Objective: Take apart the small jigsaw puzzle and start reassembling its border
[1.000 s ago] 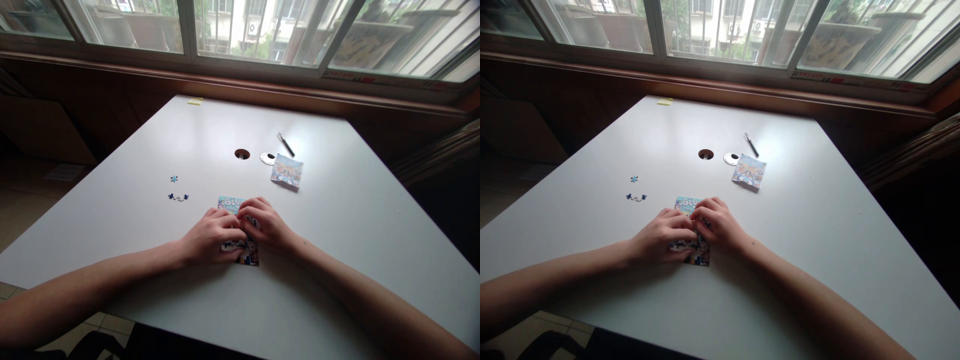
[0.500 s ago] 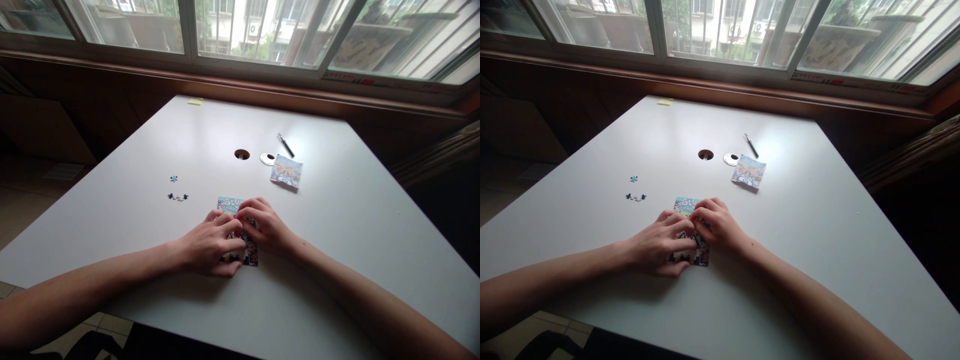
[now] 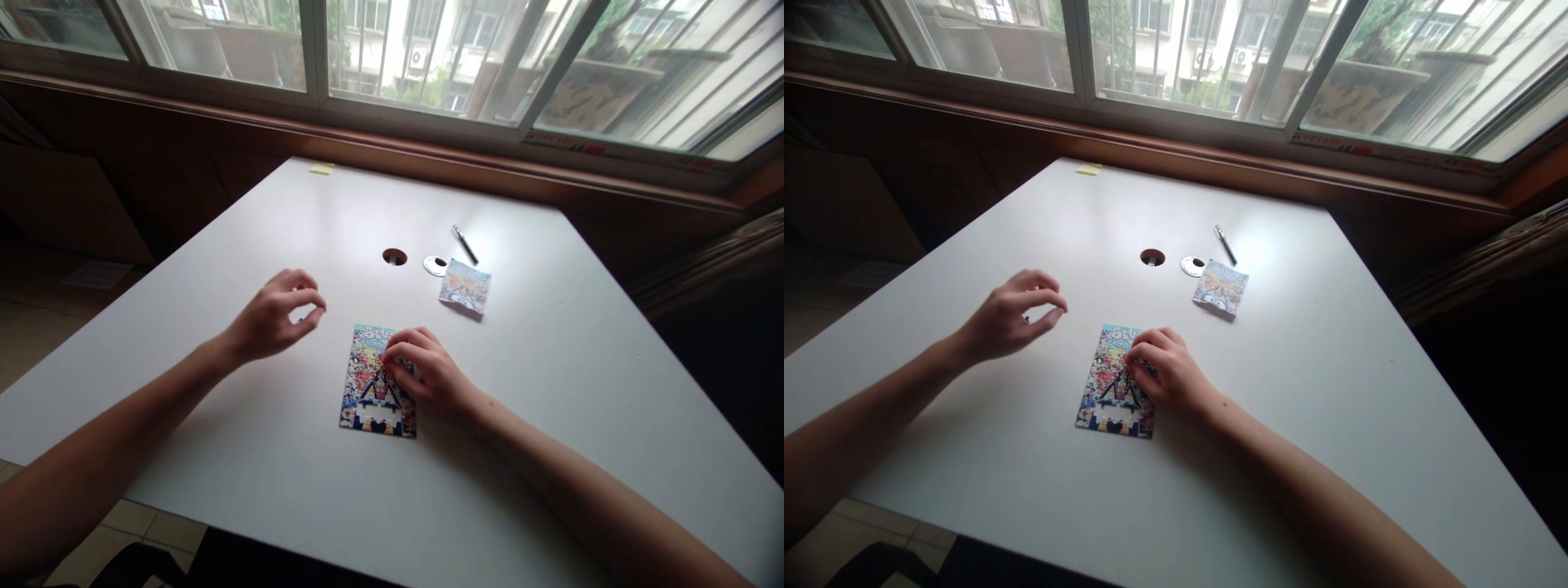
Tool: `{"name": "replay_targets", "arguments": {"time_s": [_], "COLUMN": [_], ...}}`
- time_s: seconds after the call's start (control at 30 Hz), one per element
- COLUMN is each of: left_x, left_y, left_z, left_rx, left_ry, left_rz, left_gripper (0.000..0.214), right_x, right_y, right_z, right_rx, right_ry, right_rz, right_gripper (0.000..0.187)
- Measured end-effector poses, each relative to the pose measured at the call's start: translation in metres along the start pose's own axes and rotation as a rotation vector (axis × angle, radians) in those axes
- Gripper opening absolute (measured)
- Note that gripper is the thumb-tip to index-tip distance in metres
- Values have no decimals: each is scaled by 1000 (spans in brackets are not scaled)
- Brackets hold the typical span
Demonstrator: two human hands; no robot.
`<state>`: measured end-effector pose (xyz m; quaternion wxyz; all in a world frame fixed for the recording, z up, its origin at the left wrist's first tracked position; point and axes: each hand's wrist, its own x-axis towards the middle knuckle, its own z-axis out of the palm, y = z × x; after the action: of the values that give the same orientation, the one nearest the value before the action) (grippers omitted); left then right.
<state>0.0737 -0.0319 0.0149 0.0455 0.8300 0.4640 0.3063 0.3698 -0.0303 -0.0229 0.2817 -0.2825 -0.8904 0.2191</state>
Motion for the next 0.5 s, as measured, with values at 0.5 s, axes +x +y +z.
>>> {"name": "replay_targets", "arguments": {"time_s": [0.5], "left_x": [-17], "left_y": [-81], "left_z": [-25], "left_rx": [150], "left_ry": [-174], "left_rz": [-212], "left_gripper": [35], "right_x": [1], "right_y": [-4], "right_z": [-1], "right_rx": [21], "right_ry": [34], "right_rz": [-6], "right_gripper": [10]}}
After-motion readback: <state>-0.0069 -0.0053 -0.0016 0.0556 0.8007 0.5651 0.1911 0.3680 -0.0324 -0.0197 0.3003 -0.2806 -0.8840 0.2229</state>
